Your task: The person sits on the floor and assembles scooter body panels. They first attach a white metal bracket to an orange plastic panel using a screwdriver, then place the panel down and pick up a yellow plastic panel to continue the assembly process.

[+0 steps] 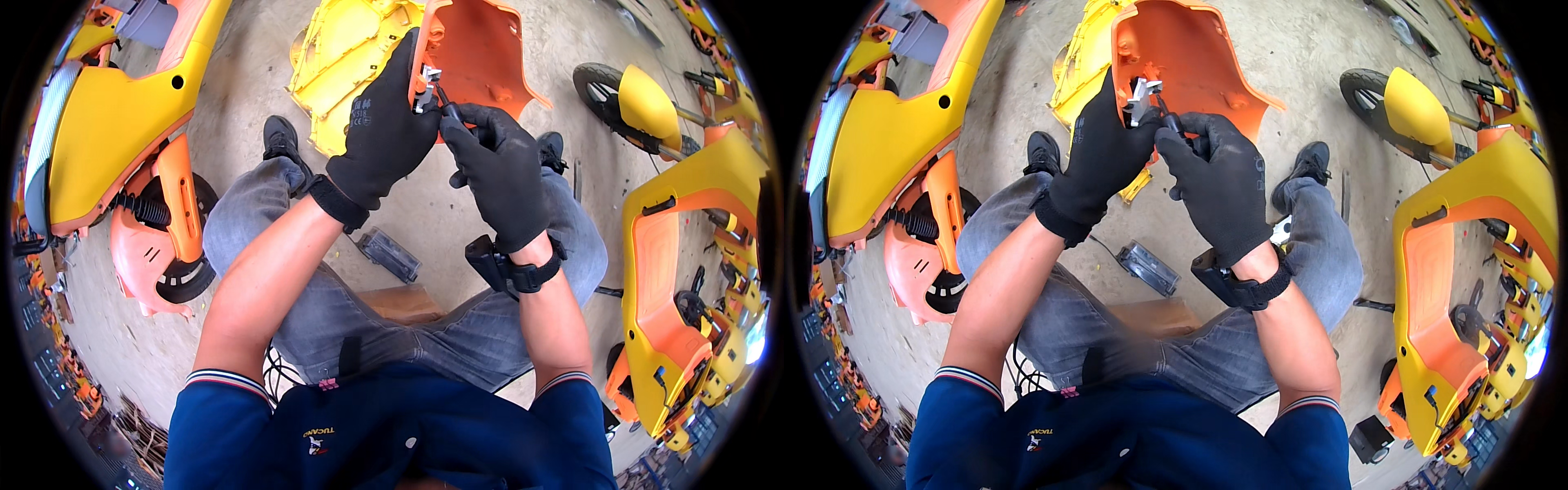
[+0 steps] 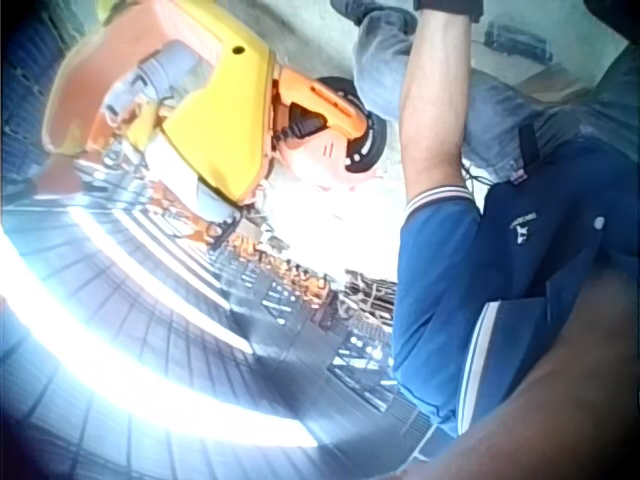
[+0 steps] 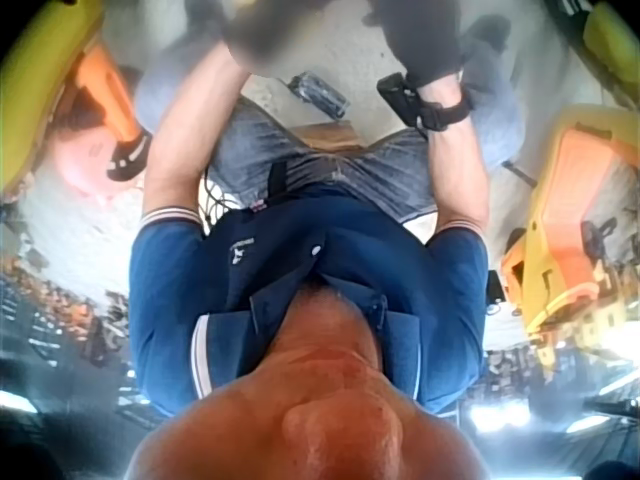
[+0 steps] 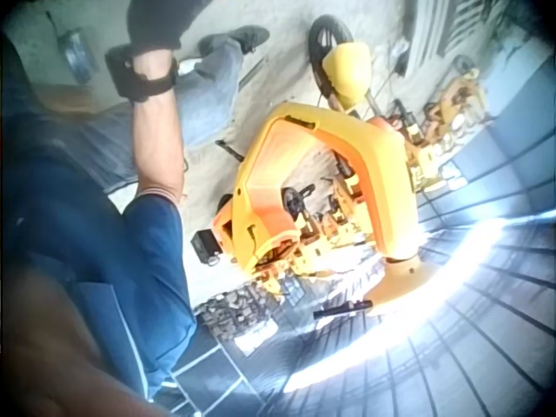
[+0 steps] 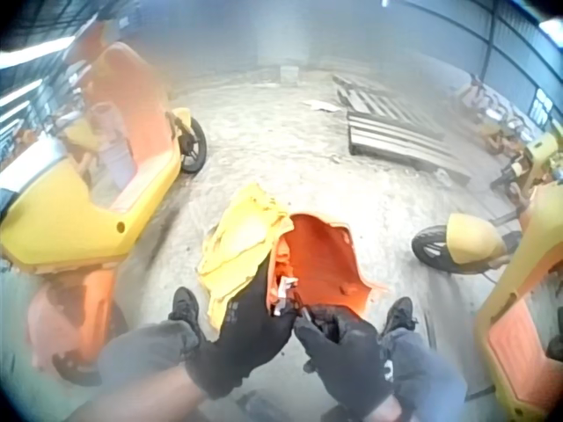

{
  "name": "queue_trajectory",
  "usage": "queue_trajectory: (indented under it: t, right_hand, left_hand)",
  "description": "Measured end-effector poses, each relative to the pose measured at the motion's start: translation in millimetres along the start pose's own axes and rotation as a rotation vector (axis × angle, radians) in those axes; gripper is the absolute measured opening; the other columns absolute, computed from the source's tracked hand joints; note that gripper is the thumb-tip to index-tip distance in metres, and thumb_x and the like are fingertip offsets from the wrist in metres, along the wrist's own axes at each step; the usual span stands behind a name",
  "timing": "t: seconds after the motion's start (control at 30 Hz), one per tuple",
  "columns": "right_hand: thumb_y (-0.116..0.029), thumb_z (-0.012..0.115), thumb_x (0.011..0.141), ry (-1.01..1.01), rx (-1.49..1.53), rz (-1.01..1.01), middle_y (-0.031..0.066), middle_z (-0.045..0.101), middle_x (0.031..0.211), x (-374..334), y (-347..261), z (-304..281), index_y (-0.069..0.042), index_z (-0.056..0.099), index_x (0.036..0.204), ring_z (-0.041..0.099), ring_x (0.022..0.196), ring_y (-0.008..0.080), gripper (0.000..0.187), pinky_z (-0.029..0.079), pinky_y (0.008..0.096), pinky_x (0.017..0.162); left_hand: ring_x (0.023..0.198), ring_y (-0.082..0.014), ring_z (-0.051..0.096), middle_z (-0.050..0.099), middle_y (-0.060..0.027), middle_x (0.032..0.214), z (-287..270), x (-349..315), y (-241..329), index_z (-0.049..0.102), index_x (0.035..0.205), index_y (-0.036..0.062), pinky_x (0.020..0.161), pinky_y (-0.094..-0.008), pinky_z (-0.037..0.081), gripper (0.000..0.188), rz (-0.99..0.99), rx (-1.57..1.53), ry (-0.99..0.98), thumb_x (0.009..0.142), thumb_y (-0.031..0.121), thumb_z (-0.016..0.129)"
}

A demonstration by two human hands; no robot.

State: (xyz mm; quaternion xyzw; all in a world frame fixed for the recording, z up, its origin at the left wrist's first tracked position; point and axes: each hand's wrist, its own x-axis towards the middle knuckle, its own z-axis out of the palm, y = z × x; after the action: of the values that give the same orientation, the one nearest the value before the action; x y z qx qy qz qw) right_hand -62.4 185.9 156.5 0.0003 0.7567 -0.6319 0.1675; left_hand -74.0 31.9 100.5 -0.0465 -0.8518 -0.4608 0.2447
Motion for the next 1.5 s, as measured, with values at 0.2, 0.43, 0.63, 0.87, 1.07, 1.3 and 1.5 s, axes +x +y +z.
queue_trajectory:
  t: [0.2, 0.43, 0.63, 0.87, 1.07, 1.3, 1.5]
  right_hand:
    - [-0.022, 0.069, 0.089, 0.013, 0.043, -0.006, 0.0026, 0.060, 0.068, 0.0, 3.6, 0.7, 0.004, 0.064, 0.107, 0.055, 0.056, 0.0058, 0.032, 0.050, 0.0232, 0.050]
    - [-0.021, 0.069, 0.089, 0.073, -0.098, -0.126, 0.0059, 0.062, 0.069, -2.1, 5.0, 3.5, 0.002, 0.063, 0.103, 0.058, 0.055, 0.0090, 0.028, 0.047, 0.0265, 0.052]
    - [-0.017, 0.070, 0.086, 0.179, -0.344, -0.332, 0.0116, 0.063, 0.085, 0.0, 15.6, 2.9, -0.001, 0.063, 0.101, 0.063, 0.068, 0.0209, 0.023, 0.049, 0.0320, 0.059]
    - [-0.015, 0.069, 0.086, 0.292, -0.538, -0.567, 0.0132, 0.063, 0.087, -0.9, 14.8, 8.5, -0.002, 0.062, 0.099, 0.064, 0.073, 0.0270, 0.019, 0.050, 0.0353, 0.063]
    - [-0.017, 0.062, 0.092, 0.158, -0.241, -0.251, 0.0145, 0.064, 0.082, 5.0, 16.3, 6.9, 0.000, 0.060, 0.100, 0.064, 0.071, 0.0247, 0.020, 0.049, 0.0346, 0.063]
    - [-0.014, 0.056, 0.095, 0.106, -0.207, -0.200, 0.0163, 0.066, 0.083, 7.4, 17.3, 15.6, 0.003, 0.054, 0.109, 0.065, 0.071, 0.0241, 0.022, 0.049, 0.0352, 0.064]
    - [-0.013, 0.059, 0.093, 0.110, -0.315, -0.188, 0.0176, 0.064, 0.082, 5.1, 12.5, 10.1, 0.001, 0.052, 0.106, 0.066, 0.072, 0.0287, 0.021, 0.050, 0.0378, 0.065]
  left_hand:
    - [0.091, -0.0307, 0.063, 0.062, -0.0182, 0.105, -4.2, 0.7, 6.5, 0.046, 0.130, 0.0000, 0.077, -0.0353, 0.050, 0.053, -0.040, -0.011, -0.074, 0.081, 0.006, 0.066]
    - [0.104, -0.0371, 0.064, 0.062, -0.0222, 0.119, -4.9, 0.4, 4.1, 0.039, 0.142, 0.0009, 0.087, -0.0385, 0.052, 0.068, -0.076, -0.061, -0.105, 0.079, 0.005, 0.066]
    - [0.106, -0.0372, 0.063, 0.060, -0.0226, 0.123, -6.6, 0.4, 5.8, 0.039, 0.142, 0.0004, 0.089, -0.0388, 0.051, 0.067, -0.102, -0.043, -0.125, 0.081, 0.006, 0.065]
    - [0.109, -0.0370, 0.062, 0.057, -0.0239, 0.127, -6.6, -1.3, 5.5, 0.038, 0.143, -0.0005, 0.092, -0.0386, 0.050, 0.066, -0.102, -0.035, -0.117, 0.083, 0.007, 0.064]
    - [0.076, -0.0239, 0.067, 0.066, -0.0142, 0.088, -0.3, -0.5, 3.9, 0.051, 0.120, -0.0024, 0.068, -0.0339, 0.052, 0.040, 0.001, 0.013, -0.007, 0.083, 0.007, 0.064]
    - [0.076, -0.0268, 0.067, 0.066, -0.0156, 0.090, -0.2, -1.0, 4.7, 0.050, 0.124, -0.0031, 0.068, -0.0357, 0.052, 0.044, -0.003, 0.033, -0.030, 0.085, 0.009, 0.065]
    - [0.074, -0.0275, 0.067, 0.066, -0.0166, 0.089, 0.4, -0.7, 7.8, 0.047, 0.128, -0.0035, 0.066, -0.0364, 0.052, 0.046, 0.059, 0.085, 0.029, 0.086, 0.008, 0.063]
